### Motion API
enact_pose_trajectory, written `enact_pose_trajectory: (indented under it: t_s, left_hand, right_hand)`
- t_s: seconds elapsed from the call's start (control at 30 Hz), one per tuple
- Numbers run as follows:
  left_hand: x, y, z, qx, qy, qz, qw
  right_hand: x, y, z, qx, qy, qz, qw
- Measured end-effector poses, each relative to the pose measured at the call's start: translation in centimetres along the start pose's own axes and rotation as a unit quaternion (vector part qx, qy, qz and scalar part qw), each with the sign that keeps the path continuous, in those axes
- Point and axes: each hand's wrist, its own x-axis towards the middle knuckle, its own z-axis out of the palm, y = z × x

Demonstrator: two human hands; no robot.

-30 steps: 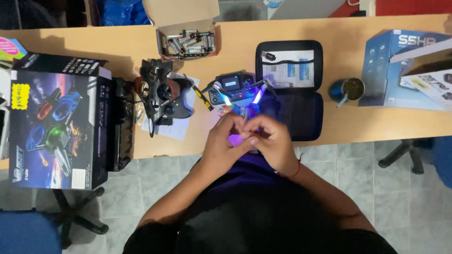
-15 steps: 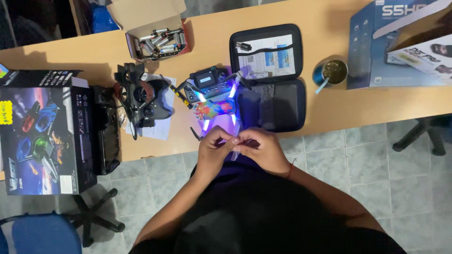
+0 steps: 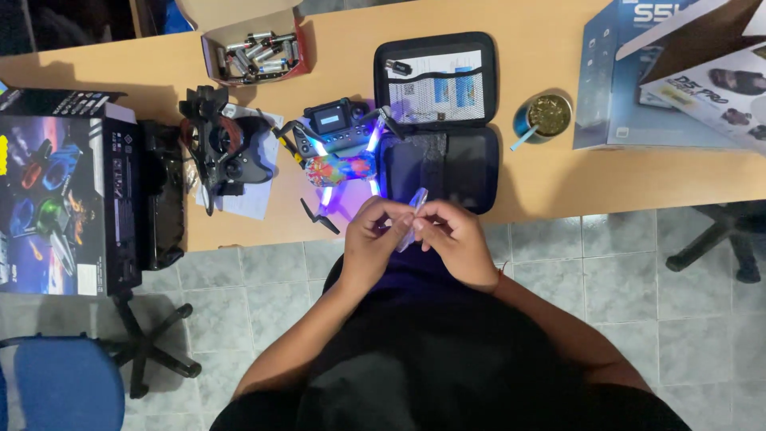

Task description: Unboxing and testing a small drone and its remote controller on a desk

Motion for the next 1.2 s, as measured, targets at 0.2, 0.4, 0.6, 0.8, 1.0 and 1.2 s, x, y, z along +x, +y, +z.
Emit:
enact_pose_trajectory:
  t_s: [0.2, 0.4, 0.6, 0.8, 1.0, 1.2]
  left_hand:
    - [-0.9, 1.6, 2.9, -0.149, -0.031, -0.052, 0.987]
    - [-1.8, 2.5, 3.9, 0.072, -0.007, 0.052, 0.996]
    - [-2.1, 2.2, 4.8, 0.089, -0.005, 0.049, 0.995]
    - [-2.5, 0.5, 5.4, -0.028, -0.014, 0.015, 0.999]
    - [-2.4, 0.6, 5.8, -0.031, -0.015, -0.004, 0.999]
    - [-2.3, 2.1, 6.2, 0.005, -0.011, 0.056, 0.998]
  right_hand:
    - [-0.7, 0.1, -2.6, 0.083, -0.046, -0.019, 0.995]
    - [-1.2, 0.1, -3.9, 0.042, -0.054, -0.023, 0.997]
    - [-1.6, 0.5, -4.8, 0.044, -0.068, -0.037, 0.996]
    - [-1.9, 0.7, -5.7, 0.066, -0.099, -0.031, 0.992]
    - [-2.6, -0.5, -5.6, 0.100, -0.091, 0.000, 0.991]
    - [-3.1, -0.2, -5.4, 0.069, -0.050, -0.047, 0.995]
